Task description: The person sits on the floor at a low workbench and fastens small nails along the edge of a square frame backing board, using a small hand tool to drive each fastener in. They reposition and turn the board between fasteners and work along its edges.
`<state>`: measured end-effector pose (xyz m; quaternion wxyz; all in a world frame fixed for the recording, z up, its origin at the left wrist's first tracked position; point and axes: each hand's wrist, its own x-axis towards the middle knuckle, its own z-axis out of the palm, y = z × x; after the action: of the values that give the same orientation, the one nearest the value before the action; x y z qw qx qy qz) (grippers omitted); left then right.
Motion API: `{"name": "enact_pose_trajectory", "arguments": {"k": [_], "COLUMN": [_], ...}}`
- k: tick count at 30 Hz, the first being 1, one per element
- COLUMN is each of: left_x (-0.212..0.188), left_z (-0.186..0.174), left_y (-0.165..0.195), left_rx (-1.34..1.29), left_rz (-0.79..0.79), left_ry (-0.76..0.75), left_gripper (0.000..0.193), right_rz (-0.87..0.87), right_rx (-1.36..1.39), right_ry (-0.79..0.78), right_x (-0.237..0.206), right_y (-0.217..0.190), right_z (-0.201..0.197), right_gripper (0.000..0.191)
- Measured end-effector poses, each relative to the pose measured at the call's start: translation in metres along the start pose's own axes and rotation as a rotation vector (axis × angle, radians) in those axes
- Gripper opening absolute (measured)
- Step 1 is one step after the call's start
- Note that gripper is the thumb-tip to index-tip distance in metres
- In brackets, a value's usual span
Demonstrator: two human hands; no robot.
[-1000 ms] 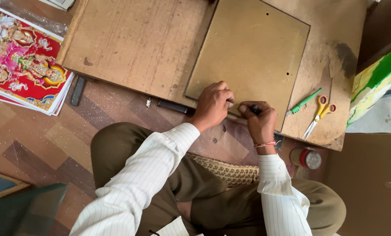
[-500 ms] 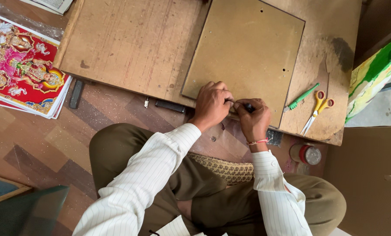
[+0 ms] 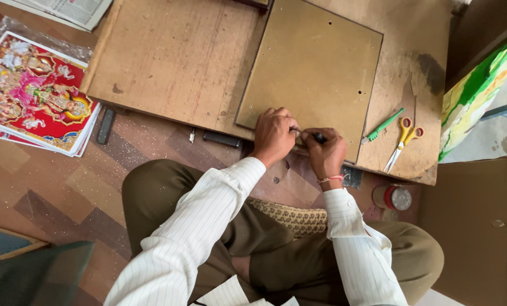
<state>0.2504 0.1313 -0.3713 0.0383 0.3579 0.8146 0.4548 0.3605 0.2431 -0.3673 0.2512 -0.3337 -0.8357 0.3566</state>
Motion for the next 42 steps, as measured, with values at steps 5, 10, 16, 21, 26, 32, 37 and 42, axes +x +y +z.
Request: {"name": "enact_pose_trajectory", "arguments": {"k": [5, 10, 16, 21, 26, 32, 37, 42], "left_x": [-0.003, -0.001, 0.001, 0.0, -0.002, -0.021, -0.024, -0.03], "left_z": [0.0, 0.001, 0.003, 0.009, 0.001, -0.016, -0.022, -0.002], "left_y": [0.002, 0.004, 0.003, 0.002, 0.009, 0.017, 0.027, 0.041], "left_rx": [0.0, 0.012, 0.031, 0.023, 0.016, -0.008, 0.11, 0.119], "left_rz": [0.016, 0.019, 0.017, 0.012, 0.081, 0.278, 0.415, 0.362], "left_ry": [0.025, 0.023, 0.03, 0.042, 0.018, -0.076, -0.093, -0.118], "left_gripper": [0.003, 0.003, 0.002, 0.001, 0.004, 0.023, 0.023, 0.019], "right_rz": [-0.025, -0.06, -0.037, -0.077, -0.014, 0.005, -0.06, -0.011], "right_rx": [0.035, -0.055, -0.039, -0.096, -0.094, -0.091, -0.072, -0.034], "right_ry": [-0.027, 0.022, -0.016, 0.032, 0.037, 0.021, 0.037, -0.053], "right_x": [-0.003, -0.003, -0.001, -0.001, 0.0, -0.009, -0.012, -0.006], "right_y": [0.005, 0.0, -0.002, -0.001, -0.016, -0.038, -0.044, -0.028], "right_z": [-0.005, -0.003, -0.005, -0.001, -0.009, -0.022, -0.032, -0.049], "right_gripper": [0.014, 0.015, 0.014, 0.012, 0.014, 0.016, 0.015, 0.019]}}
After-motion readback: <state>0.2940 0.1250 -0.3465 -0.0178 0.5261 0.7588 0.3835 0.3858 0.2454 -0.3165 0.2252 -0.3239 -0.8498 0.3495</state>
